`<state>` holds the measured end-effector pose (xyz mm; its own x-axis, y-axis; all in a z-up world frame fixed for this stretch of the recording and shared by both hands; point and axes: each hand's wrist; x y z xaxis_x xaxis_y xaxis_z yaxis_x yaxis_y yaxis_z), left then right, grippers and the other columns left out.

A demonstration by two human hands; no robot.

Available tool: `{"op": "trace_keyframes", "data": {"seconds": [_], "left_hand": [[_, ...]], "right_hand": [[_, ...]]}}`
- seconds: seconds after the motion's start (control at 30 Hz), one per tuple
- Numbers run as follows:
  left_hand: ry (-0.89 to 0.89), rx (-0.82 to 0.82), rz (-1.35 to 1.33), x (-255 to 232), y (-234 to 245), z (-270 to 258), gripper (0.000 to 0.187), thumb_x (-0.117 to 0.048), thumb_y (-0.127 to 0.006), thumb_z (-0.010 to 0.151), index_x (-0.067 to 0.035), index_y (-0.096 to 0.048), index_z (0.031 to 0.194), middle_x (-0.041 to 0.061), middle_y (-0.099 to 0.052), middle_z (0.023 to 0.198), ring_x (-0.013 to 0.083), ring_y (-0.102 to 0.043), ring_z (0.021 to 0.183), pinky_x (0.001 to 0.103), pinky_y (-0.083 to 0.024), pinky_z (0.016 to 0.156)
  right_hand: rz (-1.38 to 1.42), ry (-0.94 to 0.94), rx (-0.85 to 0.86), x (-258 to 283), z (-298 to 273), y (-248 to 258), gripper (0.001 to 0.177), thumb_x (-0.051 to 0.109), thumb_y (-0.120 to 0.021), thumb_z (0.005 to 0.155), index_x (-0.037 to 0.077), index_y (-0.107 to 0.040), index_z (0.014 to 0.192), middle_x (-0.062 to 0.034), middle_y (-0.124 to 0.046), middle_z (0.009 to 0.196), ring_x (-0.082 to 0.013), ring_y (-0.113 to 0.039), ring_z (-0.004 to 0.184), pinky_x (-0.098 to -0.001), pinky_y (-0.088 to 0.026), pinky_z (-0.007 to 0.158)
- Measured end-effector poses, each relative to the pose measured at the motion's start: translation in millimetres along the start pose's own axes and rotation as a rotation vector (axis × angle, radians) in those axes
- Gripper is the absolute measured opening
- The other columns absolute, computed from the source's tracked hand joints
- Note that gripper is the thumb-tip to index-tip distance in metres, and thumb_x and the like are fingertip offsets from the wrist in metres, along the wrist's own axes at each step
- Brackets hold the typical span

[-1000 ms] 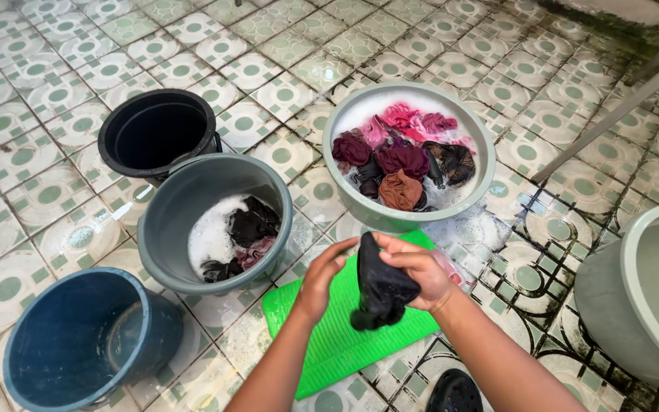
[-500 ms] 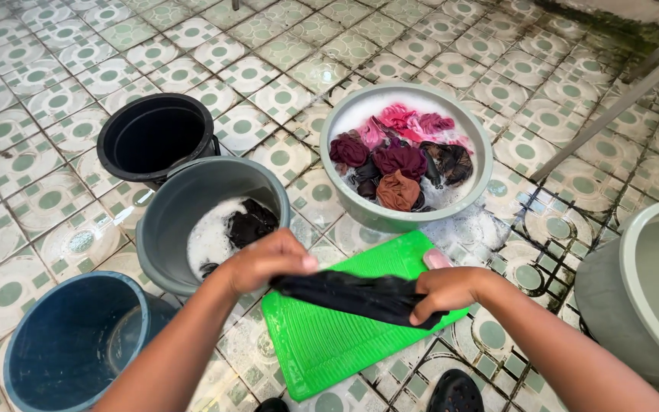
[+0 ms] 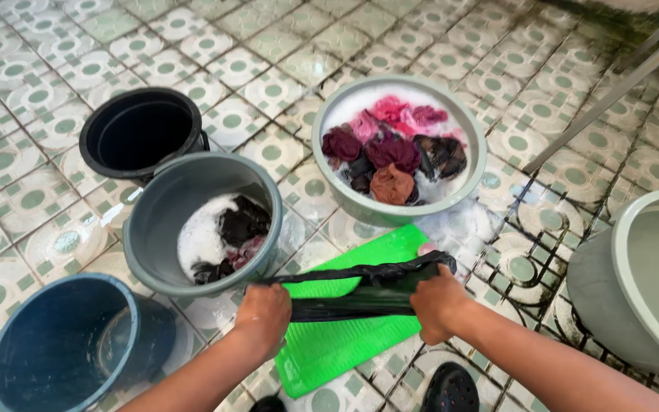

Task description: Manually wash clothes using a washboard and basins of soapy water.

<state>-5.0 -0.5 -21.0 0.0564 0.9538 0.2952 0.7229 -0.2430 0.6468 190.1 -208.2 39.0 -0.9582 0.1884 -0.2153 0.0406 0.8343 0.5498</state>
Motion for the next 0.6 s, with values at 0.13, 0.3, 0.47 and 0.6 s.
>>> {"op": "trace_keyframes", "data": {"seconds": [0.13,0.3,0.47,0.6], "left_hand": [[0.046,-0.007,0.062,-5,9,-5,0.045,-0.046,-0.061,0.1,-0.015,-0.062,0.133,0.005,-0.067,0.116,0.0272,-0.059,0.104,0.041,-0.041,0.08],[0.045,0.157,0.02,10,42,-34,0.042,-0.057,-0.058,0.101,-0.027,-0.067,0.128,-0.004,-0.069,0.118,0.0286,-0.046,0.125,0.061,-0.024,0.108],[0.048,0.146,-0.007,4,52,-39,0.023,-0.035,-0.058,0.103,-0.025,-0.072,0.119,-0.001,-0.069,0.106,0.0332,-0.048,0.123,0.093,0.008,0.11],[0.034,0.145,0.06,3,50,-36,0.013,-0.029,-0.062,0.101,-0.022,-0.072,0.101,-0.006,-0.062,0.087,0.0306,-0.05,0.113,0.093,0.005,0.11]], "right_hand": [[0.018,0.009,-0.072,11,6,3,0.056,0.035,-0.061,0.084,0.008,-0.063,0.133,-0.0147,-0.031,0.156,-0.0357,-0.017,0.15,-0.0693,-0.027,0.115],[0.173,0.077,-0.273,0,26,-12,0.046,0.038,-0.053,0.09,0.001,-0.072,0.106,-0.0181,-0.062,0.125,-0.038,-0.038,0.136,-0.0773,-0.03,0.107],[0.259,0.016,-0.089,8,30,-10,0.071,0.051,-0.06,0.09,0.008,-0.042,0.144,-0.0152,-0.064,0.119,-0.0421,-0.061,0.114,-0.0693,-0.027,0.116],[0.129,0.02,-0.029,8,20,1,0.051,0.057,-0.061,0.087,0.012,-0.072,0.109,-0.0106,-0.071,0.103,-0.0363,-0.066,0.104,-0.0721,-0.024,0.116]]}}
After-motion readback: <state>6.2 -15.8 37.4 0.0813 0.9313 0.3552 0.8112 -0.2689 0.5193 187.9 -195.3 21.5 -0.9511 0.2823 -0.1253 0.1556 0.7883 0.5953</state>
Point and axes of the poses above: each hand's wrist, its own z-axis towards the middle knuckle, its own y-axis out of the back of the hand, x = y × z
